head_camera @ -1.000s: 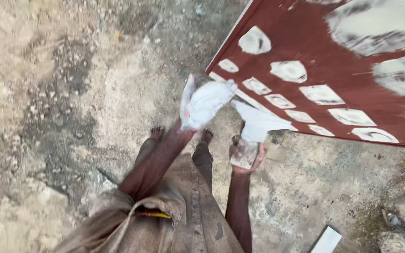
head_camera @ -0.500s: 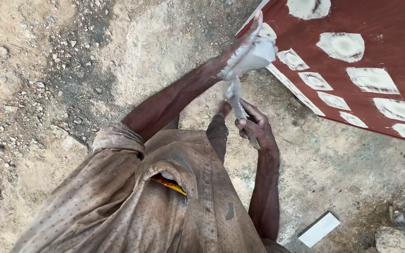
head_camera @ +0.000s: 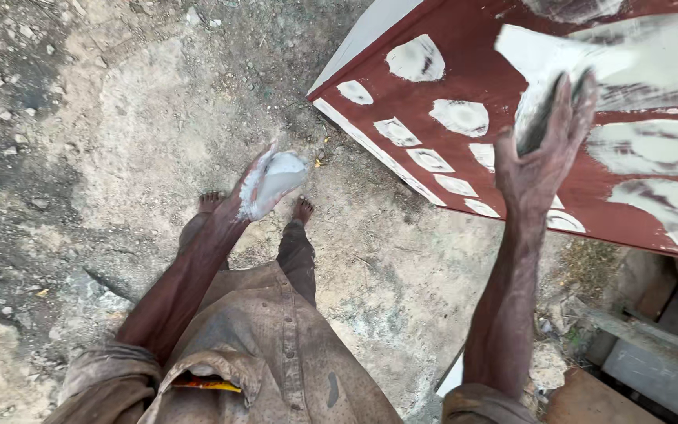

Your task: The person scoops white plaster from a basin using a trowel and applies it to a red metal surface. They repeatedly transfer plaster from their left hand to the trowel and spread it in patches across the surface.

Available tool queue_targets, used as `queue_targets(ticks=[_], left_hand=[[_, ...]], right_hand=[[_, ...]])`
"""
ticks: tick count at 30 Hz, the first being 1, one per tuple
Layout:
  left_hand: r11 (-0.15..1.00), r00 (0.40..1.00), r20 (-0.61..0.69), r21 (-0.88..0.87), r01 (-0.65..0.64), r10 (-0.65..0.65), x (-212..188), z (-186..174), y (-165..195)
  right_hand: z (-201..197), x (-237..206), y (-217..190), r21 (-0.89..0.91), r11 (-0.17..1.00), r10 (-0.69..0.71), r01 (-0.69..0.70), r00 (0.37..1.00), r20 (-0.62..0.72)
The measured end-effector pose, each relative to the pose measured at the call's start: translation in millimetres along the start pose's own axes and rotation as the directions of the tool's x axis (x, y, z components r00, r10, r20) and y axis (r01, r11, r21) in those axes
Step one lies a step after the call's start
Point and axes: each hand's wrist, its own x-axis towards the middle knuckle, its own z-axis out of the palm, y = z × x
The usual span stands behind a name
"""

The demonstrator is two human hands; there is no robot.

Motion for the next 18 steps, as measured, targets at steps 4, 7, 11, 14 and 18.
queue_targets(ticks=[4,7,11,14,18], left_hand=[[0.995,0.996,-0.087,-0.098,-0.015,0.006,-14,-35,-19],[0.992,0.990,-0.139,-0.118,-0.046,0.029,-23,-56,-29],[0.986,0.981,-0.182,-0.137,-0.094,0.068,-37,-78,-35],[0.985,0.975,-0.202,-0.125,-0.120,0.093,-41,-88,-37],[0.983,0.968,-0.221,-0.109,-0.144,0.118,-34,-89,-45]], right_hand=[[8,64,38,-0.317,0.943,-0.094,0.105,0.994,0.048],[24,85,60,-0.471,0.863,-0.150,0.181,0.983,0.104],[36,97,90,-0.649,0.687,-0.352,0.327,0.931,0.097],[40,100,111,-0.665,0.650,-0.384,0.367,0.914,0.129],[46,107,130,-0.644,0.657,-0.374,0.393,0.911,0.173]])
